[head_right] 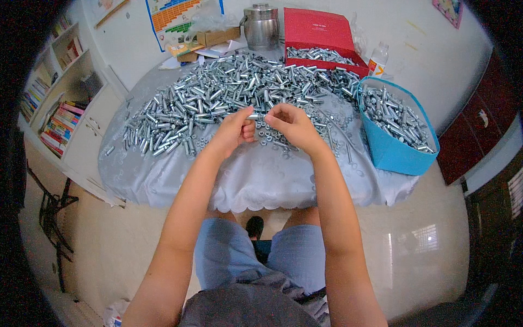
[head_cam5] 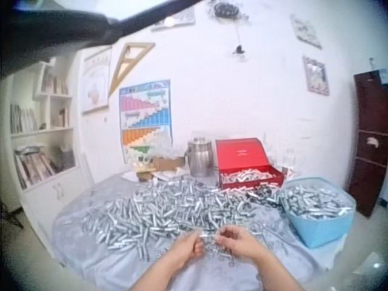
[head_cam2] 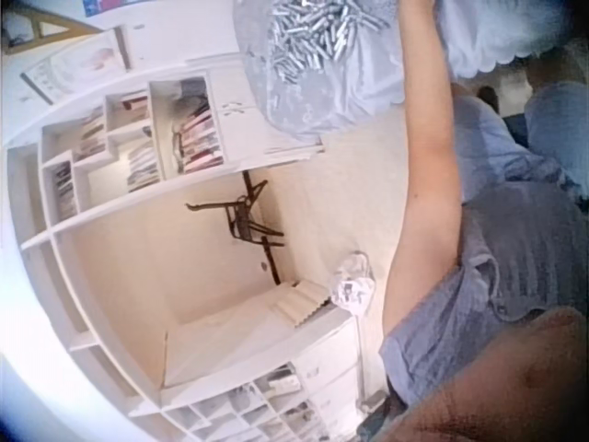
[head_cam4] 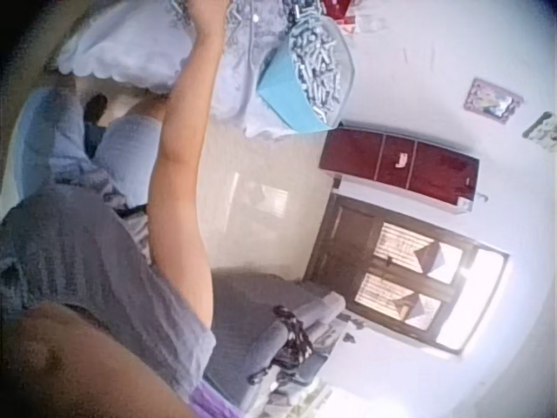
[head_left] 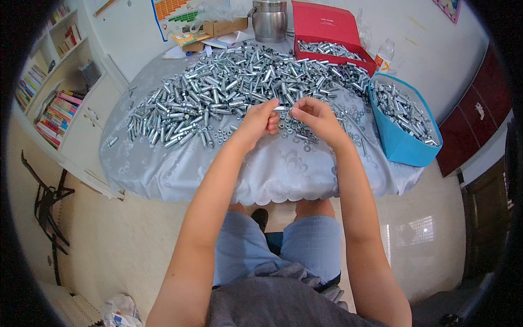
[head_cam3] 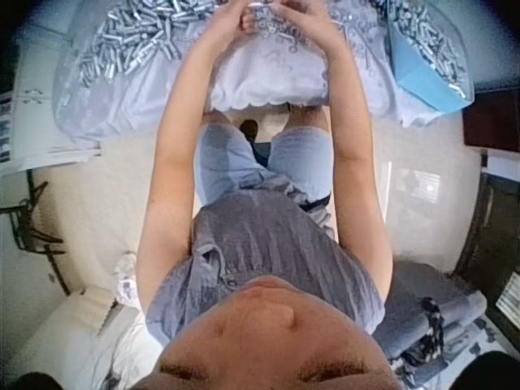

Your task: The person repeatedly picks up bolts and washers from a large pile on a table, threads the washers onto the bolts, and places the assembled fasteners into a blue bin. The task continues throughout the clip with consistent hand movements and no tool use.

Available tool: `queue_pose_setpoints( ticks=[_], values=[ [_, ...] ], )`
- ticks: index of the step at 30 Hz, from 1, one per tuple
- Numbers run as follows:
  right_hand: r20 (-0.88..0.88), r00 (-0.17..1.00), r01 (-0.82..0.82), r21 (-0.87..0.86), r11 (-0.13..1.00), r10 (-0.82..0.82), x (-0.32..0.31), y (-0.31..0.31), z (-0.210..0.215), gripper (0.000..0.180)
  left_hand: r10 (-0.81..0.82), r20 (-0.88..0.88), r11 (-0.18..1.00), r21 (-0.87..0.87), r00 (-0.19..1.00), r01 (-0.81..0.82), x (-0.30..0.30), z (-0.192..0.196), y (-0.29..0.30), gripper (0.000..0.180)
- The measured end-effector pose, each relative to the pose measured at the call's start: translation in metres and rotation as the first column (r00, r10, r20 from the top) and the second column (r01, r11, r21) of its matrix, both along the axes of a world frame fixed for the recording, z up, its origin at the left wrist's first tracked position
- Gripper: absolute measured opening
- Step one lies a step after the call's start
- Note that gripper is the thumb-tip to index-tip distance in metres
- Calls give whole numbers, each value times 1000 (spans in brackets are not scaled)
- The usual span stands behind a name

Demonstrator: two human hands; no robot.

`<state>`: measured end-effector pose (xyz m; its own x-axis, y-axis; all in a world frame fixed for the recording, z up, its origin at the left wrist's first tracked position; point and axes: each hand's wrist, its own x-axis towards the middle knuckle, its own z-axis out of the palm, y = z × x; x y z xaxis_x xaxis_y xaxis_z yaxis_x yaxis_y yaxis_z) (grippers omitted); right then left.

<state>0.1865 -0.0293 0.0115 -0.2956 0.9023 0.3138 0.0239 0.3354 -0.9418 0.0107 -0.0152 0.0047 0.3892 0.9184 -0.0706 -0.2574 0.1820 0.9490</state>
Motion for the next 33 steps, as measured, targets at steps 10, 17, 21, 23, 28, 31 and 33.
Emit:
queue_pose_setpoints(
  ticks=[10,17,21,23,28,31,33],
  values=[
    [-75,992,-104,-88,991,98,0,-6,7,13,-71,37,997,13,997,71,-2,3,-3,39],
    [-96,986,-151,-132,980,139,2,-5,7,13,-153,87,988,0,984,153,-5,6,-4,39],
    [-122,979,-180,-151,972,163,3,-7,8,12,-156,52,988,-3,986,156,-5,4,-4,38],
    [-131,972,-216,-167,962,196,3,-8,9,12,-177,54,984,-18,983,179,-6,5,-5,38],
    [-137,957,-280,-206,938,255,5,-8,7,14,-249,84,967,-39,965,253,-8,7,-7,38],
    [-141,960,-268,-188,945,244,3,-10,9,12,-265,77,962,-46,961,269,-8,10,-9,38],
    [-144,969,-220,-151,964,199,1,-11,11,13,-246,88,966,-64,965,252,-8,8,-7,38]
  ],
)
